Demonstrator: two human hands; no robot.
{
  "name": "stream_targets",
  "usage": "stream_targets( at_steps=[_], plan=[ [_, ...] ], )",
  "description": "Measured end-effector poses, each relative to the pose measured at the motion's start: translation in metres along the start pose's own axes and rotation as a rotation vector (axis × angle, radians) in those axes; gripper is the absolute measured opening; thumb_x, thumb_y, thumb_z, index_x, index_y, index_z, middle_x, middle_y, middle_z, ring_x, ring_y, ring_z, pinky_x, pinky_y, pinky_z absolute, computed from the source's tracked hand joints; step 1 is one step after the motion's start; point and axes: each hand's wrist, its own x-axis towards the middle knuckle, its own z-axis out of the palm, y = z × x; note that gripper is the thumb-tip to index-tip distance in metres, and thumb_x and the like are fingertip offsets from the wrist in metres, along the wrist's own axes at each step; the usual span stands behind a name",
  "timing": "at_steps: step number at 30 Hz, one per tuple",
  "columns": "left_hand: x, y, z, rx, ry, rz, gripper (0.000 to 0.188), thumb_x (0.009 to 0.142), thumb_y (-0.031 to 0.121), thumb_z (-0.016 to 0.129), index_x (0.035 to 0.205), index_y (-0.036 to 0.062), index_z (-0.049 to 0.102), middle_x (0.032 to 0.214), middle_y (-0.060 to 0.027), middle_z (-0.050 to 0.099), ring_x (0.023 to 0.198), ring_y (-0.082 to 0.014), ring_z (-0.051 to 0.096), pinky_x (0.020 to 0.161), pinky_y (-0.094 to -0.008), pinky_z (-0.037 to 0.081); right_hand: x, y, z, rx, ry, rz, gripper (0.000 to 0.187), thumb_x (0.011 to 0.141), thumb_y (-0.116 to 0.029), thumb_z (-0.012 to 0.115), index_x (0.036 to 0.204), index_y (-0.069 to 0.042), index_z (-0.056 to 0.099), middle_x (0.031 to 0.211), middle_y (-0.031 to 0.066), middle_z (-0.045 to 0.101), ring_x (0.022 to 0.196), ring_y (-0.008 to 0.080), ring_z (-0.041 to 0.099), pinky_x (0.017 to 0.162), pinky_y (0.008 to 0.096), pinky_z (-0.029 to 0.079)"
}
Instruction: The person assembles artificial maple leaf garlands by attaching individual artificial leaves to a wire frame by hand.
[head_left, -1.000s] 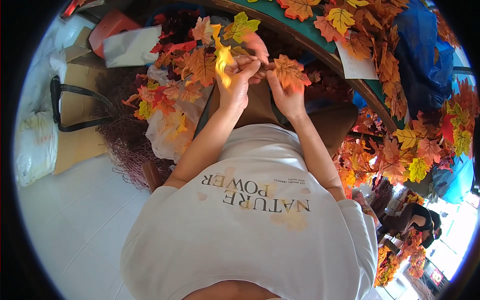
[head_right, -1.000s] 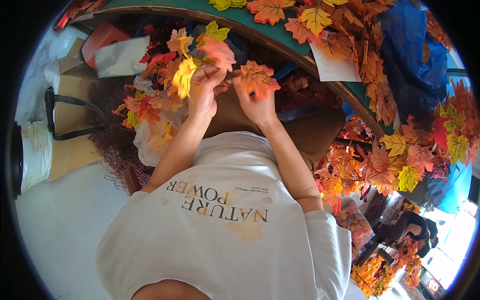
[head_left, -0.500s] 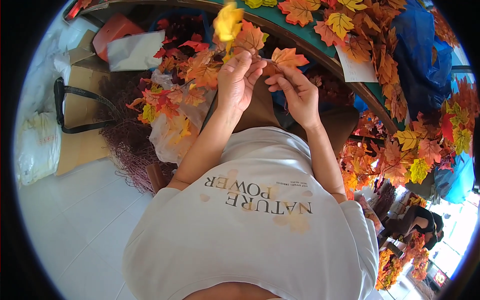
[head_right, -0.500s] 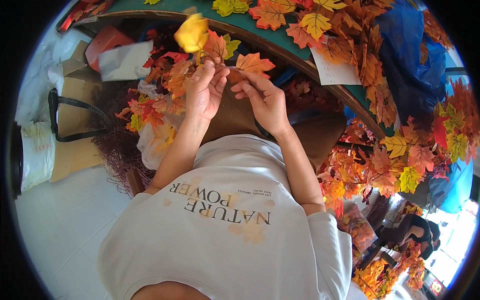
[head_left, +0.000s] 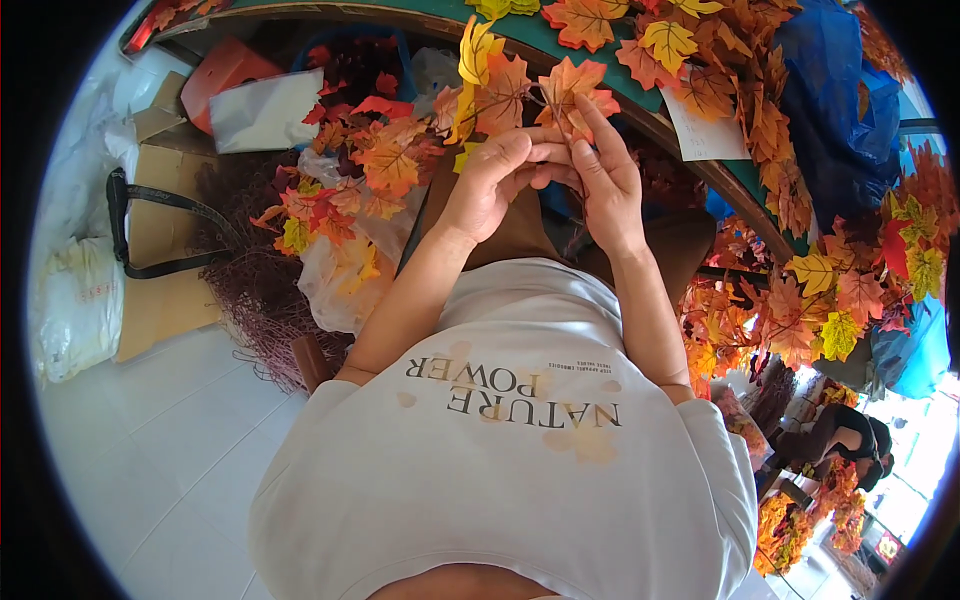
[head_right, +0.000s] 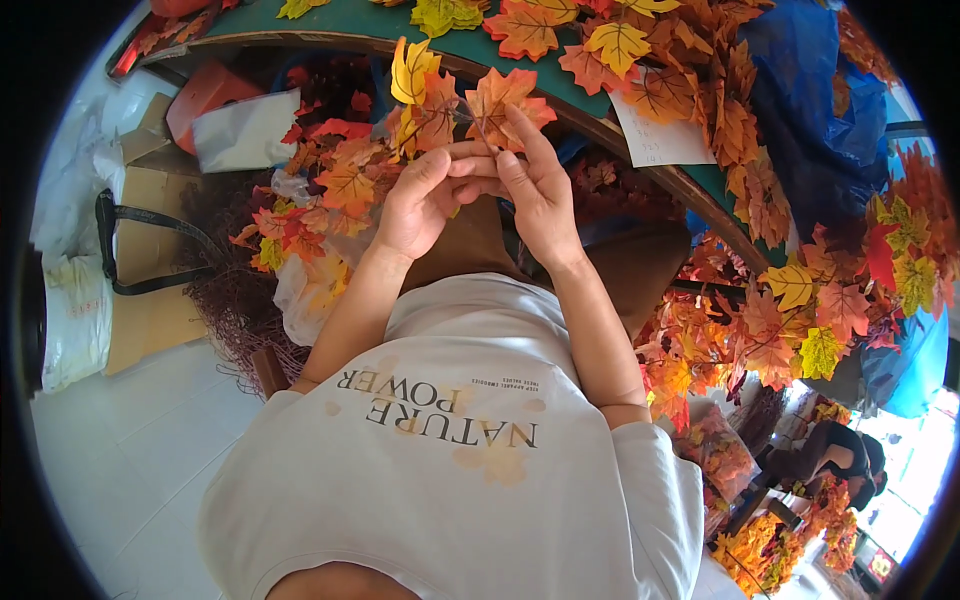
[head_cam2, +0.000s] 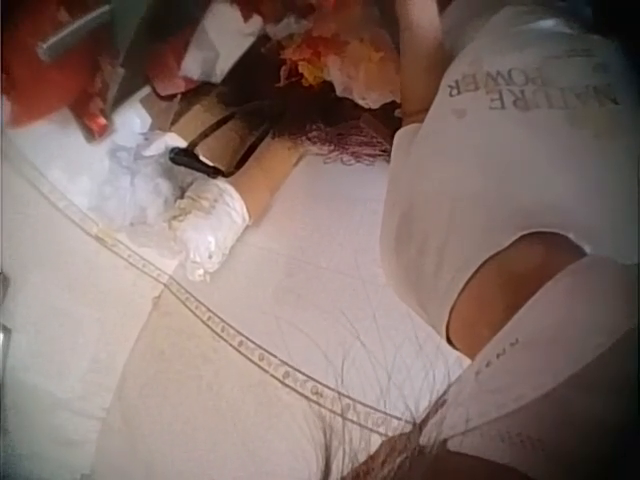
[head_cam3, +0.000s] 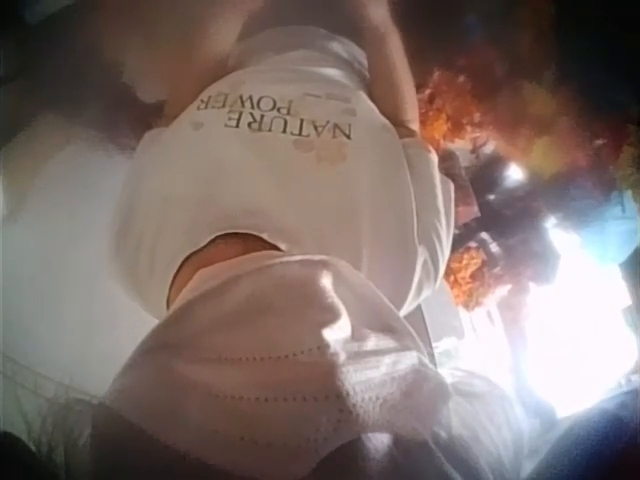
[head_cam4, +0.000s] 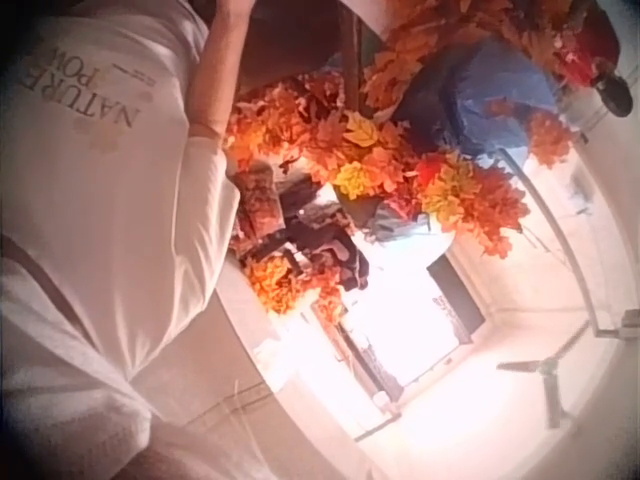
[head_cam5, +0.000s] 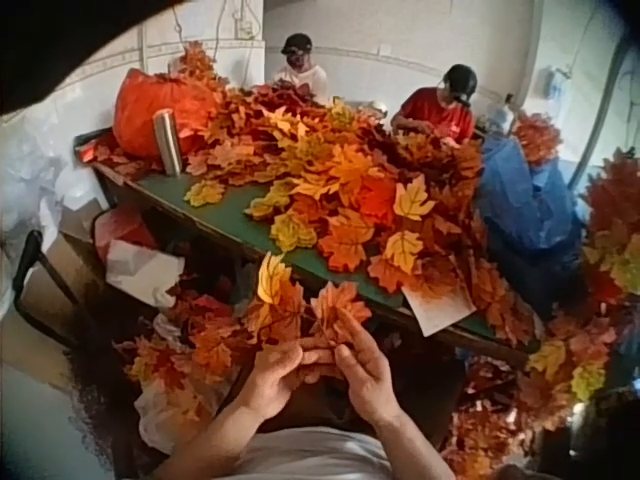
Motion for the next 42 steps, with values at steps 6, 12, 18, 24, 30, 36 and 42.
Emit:
stream_targets(
  at_steps=[6,12,18,24,30,36,42],
  plan=[
    [-0.002,0.010,0.027,0.248,0.049,0.119,0.040,0.089,0.021,0.057,0.120,-0.0049,0.050,0.110,-0.0102,0.059,0.098,-0.0158,0.056,0.093,-0.0287,0.040,0.008,-0.007,0.008,0.039,0.075,0.023,0.050,0.097,-0.011,0.039,0.142,-0.001,0.021,0.121,0.0133,0.051,0.103,0.0159,0.054,0.087,0.0274,0.046],
    [-0.002,0.010,0.026,0.233,0.303,0.186,0.011,0.084,-0.001,0.059,0.095,-0.0023,0.054,0.093,-0.0076,0.061,0.076,-0.0111,0.060,0.066,-0.0234,0.054,0.013,0.008,0.024,0.024,0.015,0.003,0.052,0.098,-0.015,0.038,0.143,-0.007,0.014,0.121,0.0112,0.048,0.092,0.0139,0.059,0.079,0.0291,0.051],
    [0.003,0.018,-0.001,0.330,0.396,0.610,0.007,0.092,0.010,0.052,0.091,0.0031,0.053,0.094,-0.0071,0.060,0.086,-0.0181,0.063,0.081,-0.0307,0.050,0.001,0.006,0.022,-0.612,-0.060,-0.248,0.047,0.090,-0.018,0.056,0.130,-0.002,0.038,0.099,0.0134,0.061,0.084,0.0170,0.063,0.074,0.0319,0.051],
    [0.001,0.026,-0.002,-0.098,0.405,0.526,0.011,0.094,0.018,0.050,0.095,0.0070,0.049,0.091,-0.0064,0.058,0.074,-0.0155,0.062,0.073,-0.0316,0.054,-0.008,0.010,0.018,-0.966,-0.189,-0.192,0.020,0.091,-0.005,0.050,0.108,0.000,0.059,0.096,0.0087,0.065,0.076,0.0149,0.062,0.067,0.0287,0.050],
    [0.005,0.027,-0.041,-0.597,0.377,0.171,0.009,0.092,0.016,0.054,0.090,0.0080,0.054,0.082,-0.0018,0.057,0.050,-0.0043,0.040,0.041,-0.0145,0.033,0.000,0.000,0.016,-0.732,-0.600,0.080,0.031,0.092,-0.011,0.052,0.121,0.000,0.051,0.100,0.0140,0.064,0.080,0.0177,0.063,0.072,0.0306,0.051],
    [0.006,0.006,-0.049,-0.623,0.404,-0.034,0.004,0.089,0.012,0.056,0.087,0.0086,0.054,0.077,-0.0012,0.053,0.047,-0.0029,0.039,0.035,-0.0148,0.027,0.068,-0.040,0.005,-0.874,0.010,-0.314,0.016,0.082,-0.008,0.062,0.095,0.002,0.062,0.077,0.0169,0.064,0.067,0.0269,0.063,0.059,0.0318,0.049],
    [0.003,-0.023,-0.024,-0.663,0.304,-0.276,0.006,0.089,0.010,0.053,0.094,0.0081,0.056,0.078,-0.0006,0.051,0.049,-0.0028,0.038,0.037,-0.0143,0.027,0.200,-0.044,0.003,-1.142,0.143,-0.841,0.012,0.081,-0.010,0.062,0.084,0.001,0.064,0.076,0.0180,0.062,0.069,0.0336,0.060,0.063,0.0384,0.049]
  ],
)
